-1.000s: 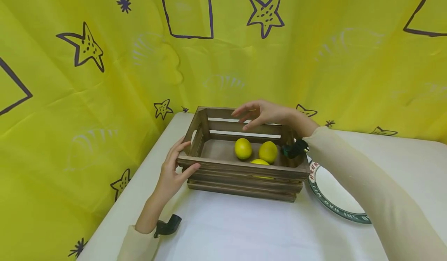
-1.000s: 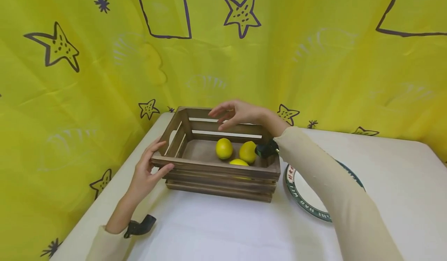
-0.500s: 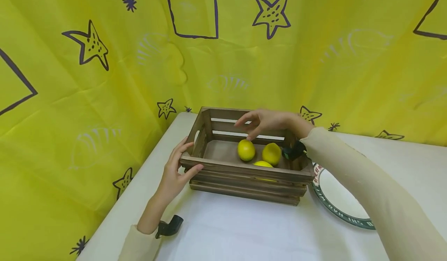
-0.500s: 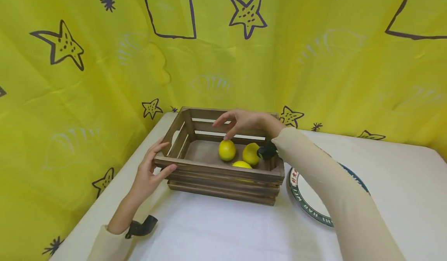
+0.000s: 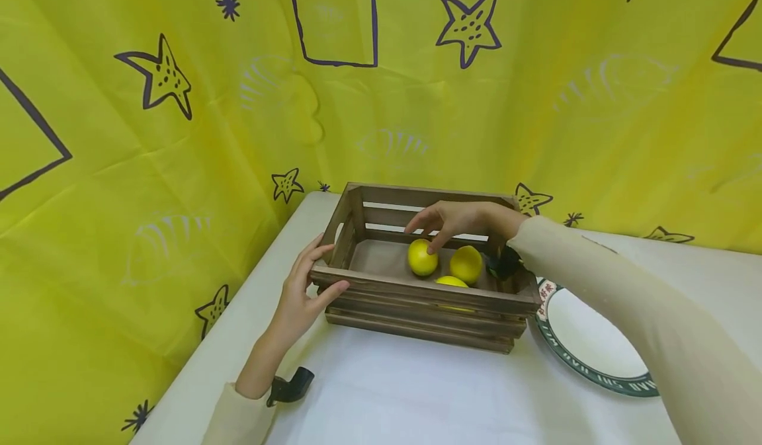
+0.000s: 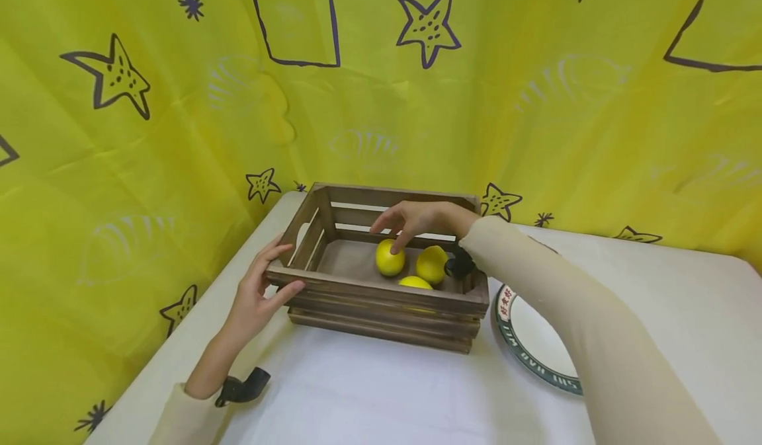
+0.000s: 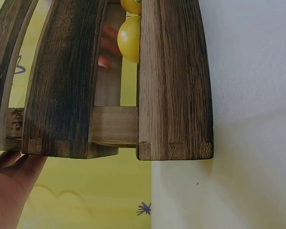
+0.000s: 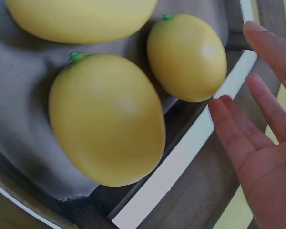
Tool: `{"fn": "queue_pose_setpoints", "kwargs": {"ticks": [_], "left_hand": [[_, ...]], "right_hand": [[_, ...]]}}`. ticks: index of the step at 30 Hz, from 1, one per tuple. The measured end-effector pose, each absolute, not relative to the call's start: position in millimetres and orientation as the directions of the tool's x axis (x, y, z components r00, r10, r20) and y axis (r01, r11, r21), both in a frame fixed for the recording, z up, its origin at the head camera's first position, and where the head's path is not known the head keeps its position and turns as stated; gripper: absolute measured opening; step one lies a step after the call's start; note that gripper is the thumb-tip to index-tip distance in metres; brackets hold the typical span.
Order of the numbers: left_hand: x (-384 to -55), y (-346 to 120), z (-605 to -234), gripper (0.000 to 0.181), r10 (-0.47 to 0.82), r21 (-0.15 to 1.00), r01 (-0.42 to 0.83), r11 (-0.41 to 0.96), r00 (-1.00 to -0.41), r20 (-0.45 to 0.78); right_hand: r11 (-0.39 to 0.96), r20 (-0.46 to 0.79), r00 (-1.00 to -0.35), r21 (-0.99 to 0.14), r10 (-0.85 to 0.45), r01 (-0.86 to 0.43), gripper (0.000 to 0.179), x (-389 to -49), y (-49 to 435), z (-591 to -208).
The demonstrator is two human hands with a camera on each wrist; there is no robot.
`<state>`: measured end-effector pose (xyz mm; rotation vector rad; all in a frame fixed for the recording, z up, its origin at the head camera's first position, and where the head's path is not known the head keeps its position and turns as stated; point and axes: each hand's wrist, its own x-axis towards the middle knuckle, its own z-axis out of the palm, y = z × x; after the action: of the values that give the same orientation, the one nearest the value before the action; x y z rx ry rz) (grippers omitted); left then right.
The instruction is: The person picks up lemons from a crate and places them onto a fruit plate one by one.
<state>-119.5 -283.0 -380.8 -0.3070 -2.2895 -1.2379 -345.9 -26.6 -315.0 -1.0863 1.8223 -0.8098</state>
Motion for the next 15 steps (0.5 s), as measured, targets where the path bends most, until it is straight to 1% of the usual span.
{"fn": "queue_pose_setpoints", "kwargs": {"ticks": [4,9,13,15], "left_hand": [[-121,-281,-381,0.060,-0.047,0.720,0.423,0.550,-0.845,0.532],[-117,-279,-382,0.061,-0.056,0.728,0.408,0.552,-0.852,0.520],[-114,-280,-380,0.061,-0.061,0.722,0.414,0.555,-0.845,0.532],[-115,-280,-380,0.062,-0.052,0.717,0.426,0.552,-0.840,0.540]], "right_hand": [[0.449,-0.375,-0.249,-0.779,-0.893,-0.438,0.063,-347,-24,-317],[0.448,-0.398,-0.212,-0.732,-0.893,-0.513,0.062,-345,-27,-323],[0.485,-0.437,-0.224,-0.692,-0.871,-0.535,0.060,-343,-30,-326],[0.511,-0.461,-0.234,-0.684,-0.856,-0.521,0.061,-342,-29,-326]]}}
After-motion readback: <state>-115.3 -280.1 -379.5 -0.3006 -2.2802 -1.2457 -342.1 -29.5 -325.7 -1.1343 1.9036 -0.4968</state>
